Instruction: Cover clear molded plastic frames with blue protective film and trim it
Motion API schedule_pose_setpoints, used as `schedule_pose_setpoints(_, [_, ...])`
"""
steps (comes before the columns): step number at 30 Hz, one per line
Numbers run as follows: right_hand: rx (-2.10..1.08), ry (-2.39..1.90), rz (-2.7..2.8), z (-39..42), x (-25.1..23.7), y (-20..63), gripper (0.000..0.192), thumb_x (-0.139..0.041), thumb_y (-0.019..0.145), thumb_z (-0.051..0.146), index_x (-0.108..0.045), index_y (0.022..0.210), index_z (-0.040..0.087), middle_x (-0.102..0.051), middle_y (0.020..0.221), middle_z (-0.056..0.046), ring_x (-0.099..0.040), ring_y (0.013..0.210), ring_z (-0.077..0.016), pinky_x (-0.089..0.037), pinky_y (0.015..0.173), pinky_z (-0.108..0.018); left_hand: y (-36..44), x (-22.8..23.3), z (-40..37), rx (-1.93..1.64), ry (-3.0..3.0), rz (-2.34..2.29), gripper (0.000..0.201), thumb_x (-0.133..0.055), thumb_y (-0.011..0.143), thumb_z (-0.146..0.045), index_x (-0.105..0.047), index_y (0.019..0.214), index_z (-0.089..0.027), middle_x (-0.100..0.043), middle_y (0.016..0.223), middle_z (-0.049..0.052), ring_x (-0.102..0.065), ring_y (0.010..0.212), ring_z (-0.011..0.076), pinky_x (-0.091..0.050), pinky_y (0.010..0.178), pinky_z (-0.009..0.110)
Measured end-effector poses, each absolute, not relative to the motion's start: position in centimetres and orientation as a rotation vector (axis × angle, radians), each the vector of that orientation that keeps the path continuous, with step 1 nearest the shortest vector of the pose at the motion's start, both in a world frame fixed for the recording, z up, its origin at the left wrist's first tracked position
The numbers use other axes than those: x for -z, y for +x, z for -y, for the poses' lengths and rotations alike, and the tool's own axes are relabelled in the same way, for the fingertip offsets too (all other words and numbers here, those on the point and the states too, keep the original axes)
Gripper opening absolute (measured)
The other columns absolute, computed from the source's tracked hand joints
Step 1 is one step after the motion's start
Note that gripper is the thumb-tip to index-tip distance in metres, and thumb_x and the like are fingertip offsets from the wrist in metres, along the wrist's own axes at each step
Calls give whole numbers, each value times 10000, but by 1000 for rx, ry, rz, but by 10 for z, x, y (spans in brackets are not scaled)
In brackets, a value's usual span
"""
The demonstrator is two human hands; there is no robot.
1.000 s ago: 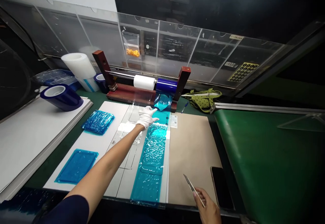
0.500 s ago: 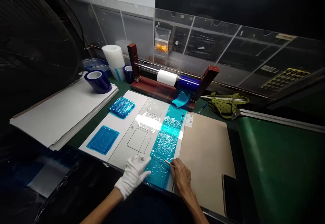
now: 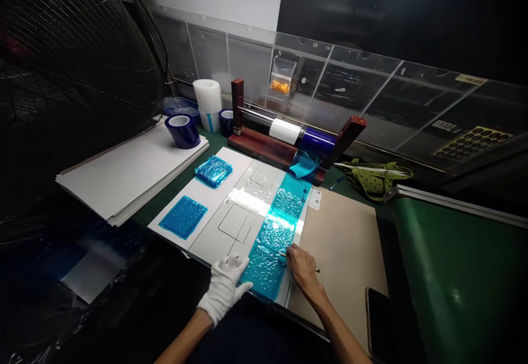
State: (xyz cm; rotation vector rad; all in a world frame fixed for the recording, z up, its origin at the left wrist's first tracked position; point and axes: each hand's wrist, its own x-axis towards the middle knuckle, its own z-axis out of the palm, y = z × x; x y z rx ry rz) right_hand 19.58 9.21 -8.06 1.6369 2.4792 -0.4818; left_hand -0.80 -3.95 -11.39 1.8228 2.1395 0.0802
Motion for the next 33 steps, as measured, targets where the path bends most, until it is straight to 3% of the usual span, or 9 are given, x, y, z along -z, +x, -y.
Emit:
schedule_pose_setpoints(6, [561,1833,-2325,-60,77,273,156,-478,859,209,-627,816,192,-659,842,-68,-615,798,-207,-280,609,-264,4,113,35,-42,1826,-2118,1070,-721,563,-583,-283,1436,-145,-354,1452,183,-281,1339,359,-241,1070,491])
schedule_pose_setpoints(12, [868,1952,-2253,-24,96,259,160,-488,827,253,-627,780,190,-679,814,-55,-622,803,-205,-358,663,-260,28,136,22,21,1913,-2006,1365,-731,367,-678,-167,1457,-79,-235,1501,224,-137,1393,406,-132,1123,537])
schedule_pose_setpoints(14, [1000,1954,-2256,-18,97,253,177,-479,825,285,-615,759,194,-674,785,-32,-619,762,-181,-377,653,-246,32,145,22,30,1955,-1978,1347,-719,381,-672,-172,1453,-68,-226,1500,239,-96,1396,422,-96,1121,570])
schedule_pose_setpoints(17, [1217,1930,-2272,-6,94,258,243,-458,829,374,-591,732,194,-647,720,-3,-599,665,-148,-400,613,-226,30,153,24,17,2009,-1962,1147,-634,575,-612,-154,1453,-52,-186,1511,239,-76,1406,396,-82,1127,573])
schedule_pose_setpoints(22, [2031,2085,-1887,13,97,260,421,-578,705,602,-556,678,182,-605,633,2,-504,492,-116,-372,495,-233,14,139,30,-39,2073,-1944,862,-541,708,-178,-135,1465,-112,-166,1529,185,-72,1422,319,-72,1146,550])
schedule_pose_setpoints(25, [2264,2268,-1472,14,100,233,574,-598,609,714,-596,765,161,-615,642,-19,-423,398,-80,-247,408,-210,9,122,34,-81,2046,-1921,808,-463,709,-43,-184,1461,-144,-172,1529,157,-68,1424,290,-84,1154,536])
schedule_pose_setpoints(28, [2350,2274,-1365,7,97,196,577,-659,549,701,-579,705,151,-486,493,37,-347,372,-66,-171,403,-206,4,105,38,-143,1974,-1870,840,-513,667,-35,-227,1450,-137,-150,1529,156,-44,1422,302,-58,1159,531])
schedule_pose_setpoints(30, [2379,2254,-1459,2,91,175,517,-717,521,641,-519,611,172,-374,447,79,-301,398,-59,-205,418,-212,-3,95,41,-211,1893,-1833,946,-643,595,-113,-230,1446,-122,-129,1528,173,-13,1416,342,-25,1152,551])
schedule_pose_setpoints(33, [2390,2216,-1645,-5,79,155,462,-747,543,567,-508,597,176,-392,500,70,-336,482,-73,-295,487,-222,-30,78,48,-362,1681,-1826,1239,-802,459,-302,-106,1466,-109,-105,1528,206,-44,1407,385,-119,1141,561])
